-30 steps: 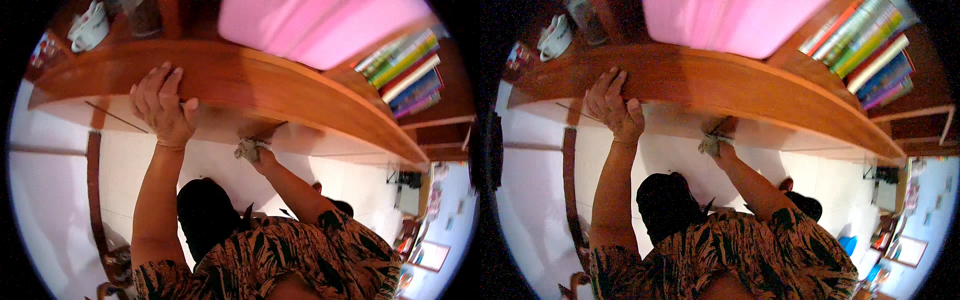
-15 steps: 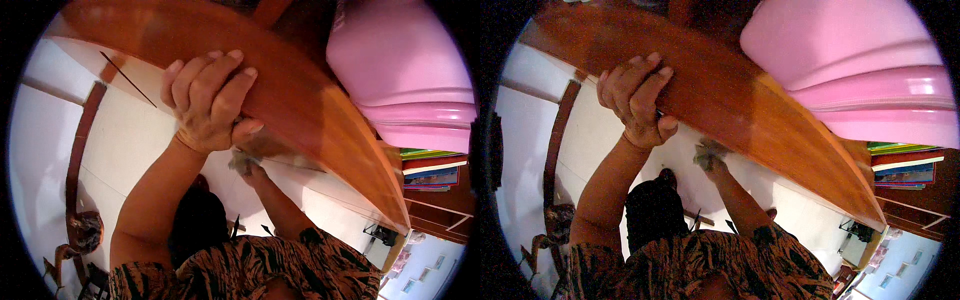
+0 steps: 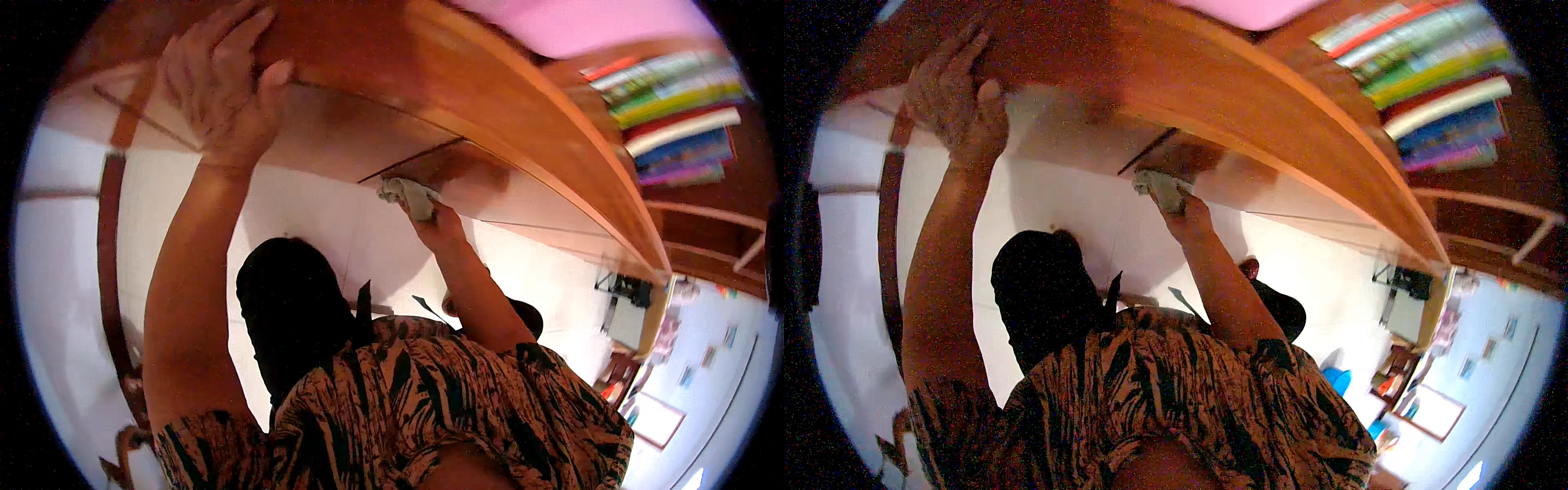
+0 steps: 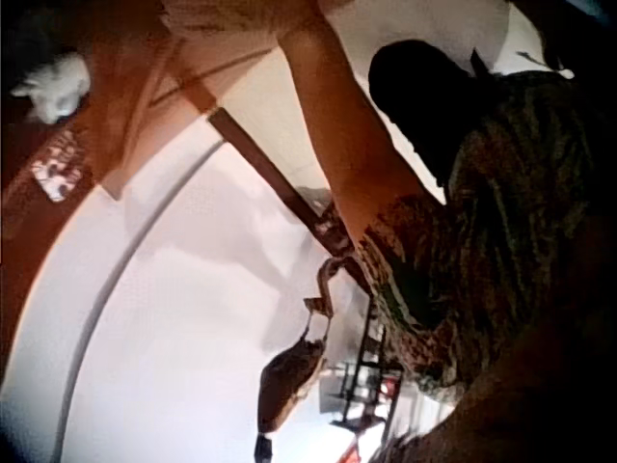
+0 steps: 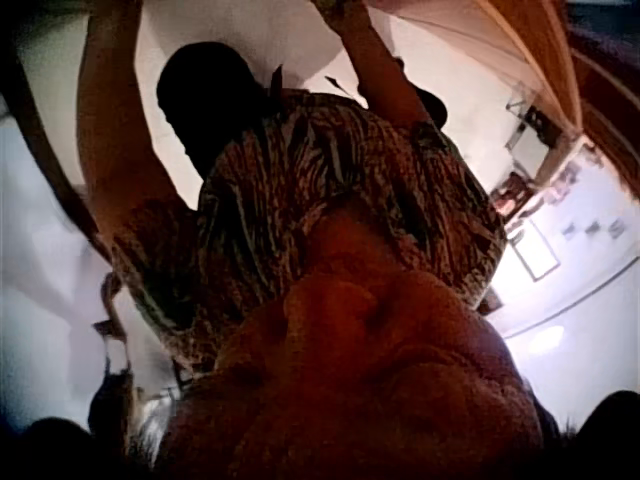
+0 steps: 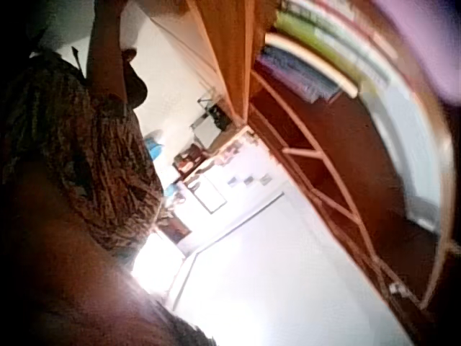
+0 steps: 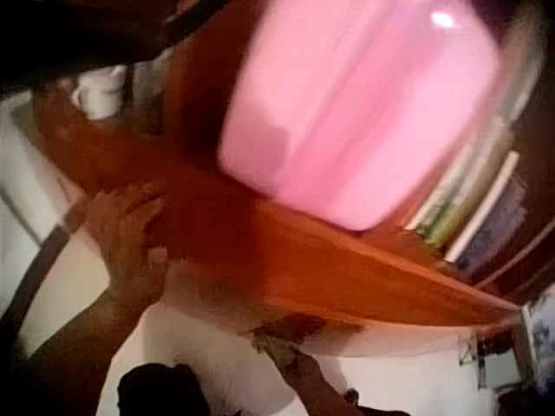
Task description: The person wipes a wooden shelf unit and a taxidermy display stand with a cloth.
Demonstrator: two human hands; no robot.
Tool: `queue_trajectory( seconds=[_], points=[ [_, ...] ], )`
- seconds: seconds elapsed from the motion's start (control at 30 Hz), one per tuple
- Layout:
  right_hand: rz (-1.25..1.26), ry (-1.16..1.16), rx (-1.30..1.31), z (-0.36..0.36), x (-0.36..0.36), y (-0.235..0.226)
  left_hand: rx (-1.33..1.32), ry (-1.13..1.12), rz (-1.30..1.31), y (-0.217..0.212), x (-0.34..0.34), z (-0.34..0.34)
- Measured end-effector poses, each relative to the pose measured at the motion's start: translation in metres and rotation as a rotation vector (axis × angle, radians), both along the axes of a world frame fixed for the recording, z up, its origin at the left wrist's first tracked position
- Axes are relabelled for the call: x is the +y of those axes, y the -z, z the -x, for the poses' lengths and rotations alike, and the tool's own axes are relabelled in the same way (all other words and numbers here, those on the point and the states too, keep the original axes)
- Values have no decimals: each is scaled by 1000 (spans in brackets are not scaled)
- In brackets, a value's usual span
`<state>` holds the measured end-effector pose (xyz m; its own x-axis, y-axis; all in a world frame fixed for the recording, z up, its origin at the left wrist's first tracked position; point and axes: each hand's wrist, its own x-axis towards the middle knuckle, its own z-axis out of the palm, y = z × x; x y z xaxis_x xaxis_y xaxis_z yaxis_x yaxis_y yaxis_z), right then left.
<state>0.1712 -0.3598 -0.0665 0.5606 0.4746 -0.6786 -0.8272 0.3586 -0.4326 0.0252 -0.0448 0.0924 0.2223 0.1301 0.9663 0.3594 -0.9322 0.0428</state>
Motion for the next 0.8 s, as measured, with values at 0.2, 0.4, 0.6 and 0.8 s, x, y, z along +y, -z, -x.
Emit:
queue_trajectory(
  seconds=[0.2, 0.4, 0.6, 0.8],
  points=[
    [57, 248, -128, -62, -78, -68, 141, 14, 105, 21, -31, -47],
    [83, 340, -459, -119, -181, -116, 305, 60, 189, 16, -69, -56],
    [395, 590, -628, -159, -243, -131, 309, 562, 174, -31, -192, -96],
    [837, 549, -926, -97, -105, -114, 538, 832, 195, -67, -257, -177]
  ],
)
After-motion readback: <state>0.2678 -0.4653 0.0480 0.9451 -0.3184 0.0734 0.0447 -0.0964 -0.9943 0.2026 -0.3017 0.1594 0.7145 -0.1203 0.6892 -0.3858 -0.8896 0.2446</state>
